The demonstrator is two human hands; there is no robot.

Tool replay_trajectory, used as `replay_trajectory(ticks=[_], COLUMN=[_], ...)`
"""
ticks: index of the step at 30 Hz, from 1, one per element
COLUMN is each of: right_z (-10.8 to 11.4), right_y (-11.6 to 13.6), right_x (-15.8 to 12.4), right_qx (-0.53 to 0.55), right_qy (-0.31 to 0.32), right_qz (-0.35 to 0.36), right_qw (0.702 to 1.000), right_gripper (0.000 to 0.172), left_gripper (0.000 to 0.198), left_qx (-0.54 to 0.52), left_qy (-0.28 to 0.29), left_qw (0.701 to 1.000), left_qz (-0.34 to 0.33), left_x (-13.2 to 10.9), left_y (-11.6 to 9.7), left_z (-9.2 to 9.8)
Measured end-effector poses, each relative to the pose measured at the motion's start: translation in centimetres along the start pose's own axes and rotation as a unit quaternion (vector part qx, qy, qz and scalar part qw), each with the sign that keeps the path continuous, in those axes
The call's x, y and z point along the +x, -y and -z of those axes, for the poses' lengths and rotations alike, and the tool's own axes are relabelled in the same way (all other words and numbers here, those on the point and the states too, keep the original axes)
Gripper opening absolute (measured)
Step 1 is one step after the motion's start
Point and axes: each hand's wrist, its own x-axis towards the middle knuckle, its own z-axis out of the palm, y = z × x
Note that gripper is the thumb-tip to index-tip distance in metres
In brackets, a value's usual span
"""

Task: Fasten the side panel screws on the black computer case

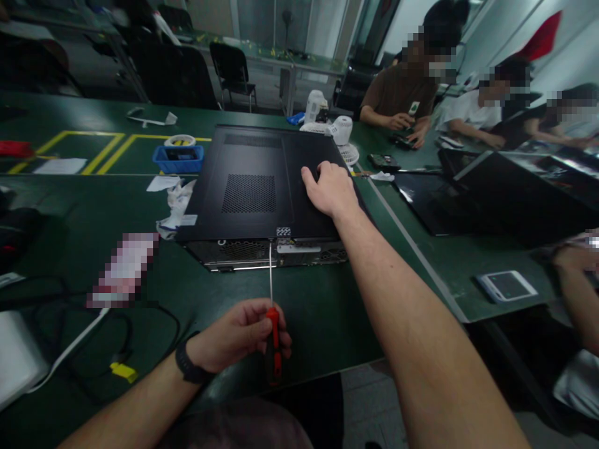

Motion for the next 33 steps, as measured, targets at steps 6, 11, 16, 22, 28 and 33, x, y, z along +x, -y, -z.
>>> replay_trajectory(ticks=[6, 11, 16, 22, 28, 33], right_z=[-0.01, 0.08, 0.17, 0.22, 0.12, 0.08], right_y=[-0.04, 0.09, 0.19, 0.2, 0.06, -0.03], right_x=[0.03, -0.07, -0.12, -0.13, -0.02, 0.05], right_qx=[0.0, 0.005, -0.001, -0.002, -0.003, -0.003], right_qy=[0.001, 0.008, 0.014, 0.013, 0.012, 0.009], right_qz=[0.001, -0.005, -0.007, -0.006, -0.007, -0.002], right_qw=[1.0, 1.0, 1.0, 1.0, 1.0, 1.0], right_gripper=[0.066, 0.068, 0.069, 0.071, 0.069, 0.069], left_gripper=[0.043, 0.043, 0.044, 0.043, 0.041, 0.039], left_qx=[-0.02, -0.008, -0.005, -0.002, -0.011, -0.016], left_qy=[0.003, -0.002, -0.006, -0.013, -0.011, -0.011], left_qw=[1.0, 1.0, 1.0, 1.0, 1.0, 1.0], left_qz=[-0.001, -0.003, -0.004, -0.006, -0.007, -0.011], left_x=[-0.05, 0.04, 0.15, 0.21, 0.14, 0.12], left_y=[-0.04, 0.15, 0.16, 0.16, 0.21, 0.27], left_z=[-0.06, 0.19, 0.19, 0.18, 0.25, 0.22])
